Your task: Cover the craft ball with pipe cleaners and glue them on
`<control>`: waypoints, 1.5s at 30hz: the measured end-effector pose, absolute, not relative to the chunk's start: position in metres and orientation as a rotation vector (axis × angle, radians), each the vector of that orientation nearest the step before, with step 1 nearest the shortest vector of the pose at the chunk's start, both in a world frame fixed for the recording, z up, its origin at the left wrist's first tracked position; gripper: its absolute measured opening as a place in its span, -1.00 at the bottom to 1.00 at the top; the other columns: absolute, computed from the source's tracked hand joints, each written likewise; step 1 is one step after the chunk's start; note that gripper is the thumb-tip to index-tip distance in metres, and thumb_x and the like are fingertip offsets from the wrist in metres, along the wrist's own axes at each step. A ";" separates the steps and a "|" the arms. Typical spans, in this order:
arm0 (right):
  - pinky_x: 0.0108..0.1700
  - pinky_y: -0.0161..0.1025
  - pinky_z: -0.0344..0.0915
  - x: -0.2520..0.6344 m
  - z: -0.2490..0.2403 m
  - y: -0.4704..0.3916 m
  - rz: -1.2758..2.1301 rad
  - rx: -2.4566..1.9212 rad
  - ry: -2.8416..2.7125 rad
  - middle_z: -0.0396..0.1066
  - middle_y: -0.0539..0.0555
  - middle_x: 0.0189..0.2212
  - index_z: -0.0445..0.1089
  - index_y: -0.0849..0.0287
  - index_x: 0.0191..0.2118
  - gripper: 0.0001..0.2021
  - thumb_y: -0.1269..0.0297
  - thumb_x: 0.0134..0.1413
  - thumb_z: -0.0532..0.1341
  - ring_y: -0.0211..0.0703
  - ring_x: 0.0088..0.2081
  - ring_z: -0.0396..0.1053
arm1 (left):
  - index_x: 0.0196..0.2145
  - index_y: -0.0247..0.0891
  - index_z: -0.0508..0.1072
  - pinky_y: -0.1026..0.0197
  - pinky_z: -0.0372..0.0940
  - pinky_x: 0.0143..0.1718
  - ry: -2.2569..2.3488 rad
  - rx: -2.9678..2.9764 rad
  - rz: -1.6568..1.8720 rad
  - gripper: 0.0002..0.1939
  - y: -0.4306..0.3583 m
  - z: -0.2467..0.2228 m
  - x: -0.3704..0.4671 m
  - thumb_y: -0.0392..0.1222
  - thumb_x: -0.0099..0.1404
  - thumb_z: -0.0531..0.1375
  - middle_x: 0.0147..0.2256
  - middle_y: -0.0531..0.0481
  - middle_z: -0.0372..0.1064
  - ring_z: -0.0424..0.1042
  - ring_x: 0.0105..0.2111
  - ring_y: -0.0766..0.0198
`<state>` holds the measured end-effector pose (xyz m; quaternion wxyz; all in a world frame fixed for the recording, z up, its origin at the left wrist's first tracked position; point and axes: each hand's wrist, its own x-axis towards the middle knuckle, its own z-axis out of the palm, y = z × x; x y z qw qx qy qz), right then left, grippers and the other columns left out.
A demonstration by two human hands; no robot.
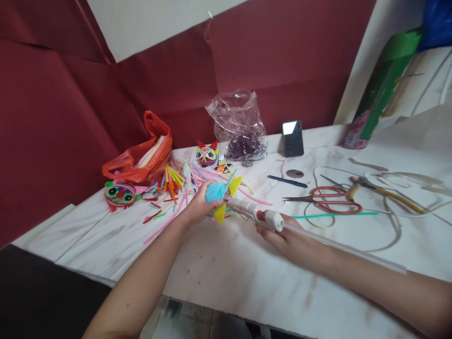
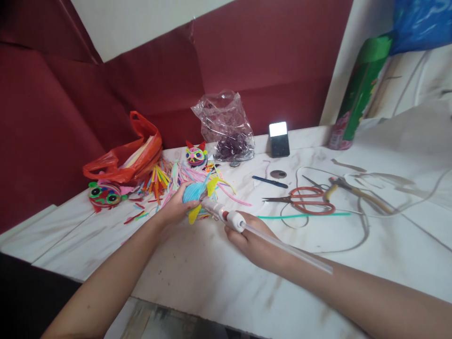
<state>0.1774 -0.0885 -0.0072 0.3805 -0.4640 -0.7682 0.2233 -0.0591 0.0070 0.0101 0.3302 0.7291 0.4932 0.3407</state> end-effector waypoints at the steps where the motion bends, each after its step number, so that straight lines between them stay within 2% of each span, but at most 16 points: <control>1: -0.38 -0.22 0.32 0.178 -0.008 -0.088 0.571 -1.183 -1.959 0.42 0.03 -0.47 0.35 0.10 -0.44 -0.82 0.29 0.07 0.04 -0.11 -0.41 0.38 | 0.09 -0.17 0.16 0.10 0.23 -0.07 1.287 1.899 0.893 -0.33 0.007 0.010 -0.059 -0.08 0.03 0.27 -0.02 -0.09 0.26 0.29 -0.04 0.08; 16: -0.37 -0.20 0.33 0.176 -0.004 -0.087 0.553 -1.226 -1.895 0.38 0.04 -0.48 0.29 0.09 -0.45 -0.85 0.27 0.06 0.02 -0.08 -0.40 0.37 | 0.11 -0.21 0.14 0.11 0.27 -0.11 1.280 1.894 0.878 -0.31 0.006 0.010 -0.059 -0.08 0.04 0.27 -0.04 -0.11 0.26 0.30 -0.07 0.10; 25: -0.25 -0.19 0.38 0.175 -0.005 -0.087 0.530 -1.199 -1.816 0.43 0.05 -0.41 0.30 0.09 -0.38 -0.86 0.27 0.06 0.01 -0.08 -0.34 0.41 | 0.09 -0.16 0.14 0.18 0.31 -0.26 1.320 1.881 0.857 -0.30 0.002 0.013 -0.054 -0.05 0.01 0.27 -0.03 -0.11 0.23 0.32 -0.11 0.10; 32: -0.23 -0.16 0.41 0.174 -0.007 -0.087 0.483 -1.157 -1.816 0.45 0.06 -0.39 0.32 0.10 -0.35 -0.84 0.26 0.07 0.01 -0.06 -0.32 0.42 | 0.12 -0.17 0.13 0.10 0.29 -0.13 1.340 1.975 0.846 -0.30 0.003 0.009 -0.055 -0.04 0.04 0.25 -0.05 -0.10 0.28 0.32 -0.08 0.07; 38: -0.08 -0.13 0.37 0.174 -0.009 -0.084 0.502 -1.149 -1.819 0.47 0.09 -0.20 0.34 0.11 -0.19 -0.79 0.29 0.10 0.02 -0.04 -0.16 0.43 | 0.11 -0.21 0.17 0.09 0.26 -0.07 1.333 2.006 0.884 -0.28 0.002 0.009 -0.054 -0.03 0.01 0.28 -0.04 -0.12 0.30 0.31 -0.02 -0.01; 45: -0.15 -0.14 0.38 0.174 -0.014 -0.083 0.468 -1.136 -1.825 0.46 0.08 -0.29 0.34 0.09 -0.26 -0.82 0.28 0.09 0.02 -0.03 -0.22 0.42 | 0.09 -0.24 0.16 0.03 0.25 -0.05 1.333 2.017 0.877 -0.30 0.001 0.011 -0.052 -0.07 0.01 0.27 -0.01 -0.15 0.29 0.31 -0.03 -0.01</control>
